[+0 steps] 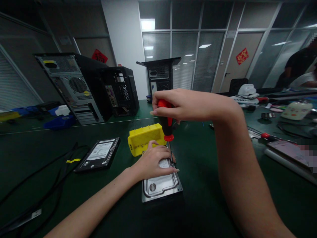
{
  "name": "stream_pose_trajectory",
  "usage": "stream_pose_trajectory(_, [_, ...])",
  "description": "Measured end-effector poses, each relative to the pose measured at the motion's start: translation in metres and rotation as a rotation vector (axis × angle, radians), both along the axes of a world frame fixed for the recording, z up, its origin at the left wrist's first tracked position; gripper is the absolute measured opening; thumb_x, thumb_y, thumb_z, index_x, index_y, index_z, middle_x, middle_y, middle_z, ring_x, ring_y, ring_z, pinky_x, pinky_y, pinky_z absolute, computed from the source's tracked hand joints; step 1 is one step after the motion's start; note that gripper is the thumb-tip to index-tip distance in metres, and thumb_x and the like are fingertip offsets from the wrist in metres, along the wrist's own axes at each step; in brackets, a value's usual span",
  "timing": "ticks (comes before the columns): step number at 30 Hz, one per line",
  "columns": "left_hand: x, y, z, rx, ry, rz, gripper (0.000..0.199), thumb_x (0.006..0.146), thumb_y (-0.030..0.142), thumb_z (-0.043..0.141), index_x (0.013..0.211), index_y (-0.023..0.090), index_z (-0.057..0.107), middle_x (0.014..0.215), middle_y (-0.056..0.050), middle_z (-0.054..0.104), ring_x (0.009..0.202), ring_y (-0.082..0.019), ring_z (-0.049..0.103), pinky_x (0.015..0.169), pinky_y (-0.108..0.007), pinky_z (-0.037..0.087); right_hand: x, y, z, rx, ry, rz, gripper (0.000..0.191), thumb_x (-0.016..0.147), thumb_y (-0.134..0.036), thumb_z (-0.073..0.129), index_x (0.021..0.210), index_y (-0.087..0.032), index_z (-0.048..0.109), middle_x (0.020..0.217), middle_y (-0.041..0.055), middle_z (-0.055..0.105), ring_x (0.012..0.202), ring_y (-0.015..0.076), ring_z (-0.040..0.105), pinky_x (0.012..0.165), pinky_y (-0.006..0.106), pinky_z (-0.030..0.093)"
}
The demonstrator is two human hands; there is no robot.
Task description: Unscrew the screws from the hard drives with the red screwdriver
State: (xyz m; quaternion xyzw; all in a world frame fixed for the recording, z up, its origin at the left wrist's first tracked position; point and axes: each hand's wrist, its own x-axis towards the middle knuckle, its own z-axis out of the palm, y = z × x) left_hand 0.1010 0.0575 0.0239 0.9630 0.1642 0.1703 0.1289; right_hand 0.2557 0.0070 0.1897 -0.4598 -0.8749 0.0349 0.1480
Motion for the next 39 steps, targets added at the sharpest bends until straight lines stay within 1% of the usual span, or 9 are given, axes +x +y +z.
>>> stream_pose_trajectory(3, [-0.0004, 0.0008, -0.0008, 0.001, -0.003, -0.005, 0.029, 0.082, 0.050, 0.058, 0.094, 0.024, 0.064, 0.102, -0.001, 0.067, 0.101, -0.020, 0.057, 0.094, -0.039, 0.021, 0.0059, -0.0025, 0.0009, -0.048, 0.020, -0.039, 0.029, 0.088, -0.041, 0.044, 0.096, -0.015, 0.052, 0.085, 0.0039, 0.059, 0.061, 0.0073, 0.053, 0.050, 0.018, 0.037])
stream_pose_trajectory(6, [-0.0008, 0.0013, -0.0021, 0.003, -0.002, -0.013, 0.029, 0.083, 0.049, 0.058, 0.095, 0.024, 0.065, 0.105, -0.001, 0.066, 0.104, -0.020, 0.056, 0.094, -0.038, 0.022, 0.0092, -0.0029, 0.0008, -0.048, 0.033, -0.059, 0.027, 0.088, -0.040, 0.046, 0.094, -0.015, 0.052, 0.084, 0.0030, 0.059, 0.060, 0.0068, 0.053, 0.049, 0.017, 0.039])
stream_pose_trajectory(13, [-0.0013, 0.0029, -0.0046, 0.015, 0.000, -0.029, 0.027, 0.085, 0.049, 0.056, 0.097, 0.028, 0.066, 0.105, 0.001, 0.067, 0.104, -0.020, 0.057, 0.095, -0.040, 0.019, 0.0085, -0.0021, 0.0000, -0.059, 0.055, -0.058, 0.028, 0.088, -0.040, 0.046, 0.095, -0.015, 0.052, 0.085, 0.0028, 0.060, 0.061, 0.0066, 0.055, 0.049, 0.016, 0.041])
stream_pose_trajectory(20, [-0.0015, 0.0037, -0.0051, 0.023, 0.004, -0.027, 0.027, 0.084, 0.049, 0.056, 0.097, 0.028, 0.066, 0.106, 0.000, 0.067, 0.104, -0.020, 0.056, 0.095, -0.040, 0.020, 0.0079, -0.0022, 0.0002, -0.052, 0.047, -0.065, 0.028, 0.088, -0.041, 0.046, 0.095, -0.014, 0.053, 0.085, 0.0027, 0.060, 0.060, 0.0055, 0.054, 0.049, 0.016, 0.040])
stream_pose_trajectory(26, [-0.0012, 0.0039, -0.0044, 0.022, 0.004, -0.026, 0.027, 0.084, 0.049, 0.057, 0.097, 0.027, 0.066, 0.106, 0.001, 0.067, 0.105, -0.020, 0.056, 0.095, -0.040, 0.019, 0.0089, -0.0027, 0.0009, -0.052, 0.042, -0.083, 0.029, 0.088, -0.042, 0.046, 0.095, -0.015, 0.052, 0.085, 0.0022, 0.060, 0.061, 0.0068, 0.055, 0.049, 0.017, 0.040])
stream_pose_trajectory(39, [-0.0008, 0.0035, -0.0042, 0.020, 0.005, -0.025, 0.028, 0.084, 0.049, 0.056, 0.098, 0.027, 0.066, 0.106, -0.001, 0.067, 0.104, -0.021, 0.057, 0.095, -0.041, 0.021, 0.0078, -0.0010, 0.0004, -0.046, 0.036, -0.065, 0.029, 0.088, -0.042, 0.046, 0.095, -0.015, 0.053, 0.084, 0.0023, 0.060, 0.061, 0.0068, 0.054, 0.049, 0.016, 0.040])
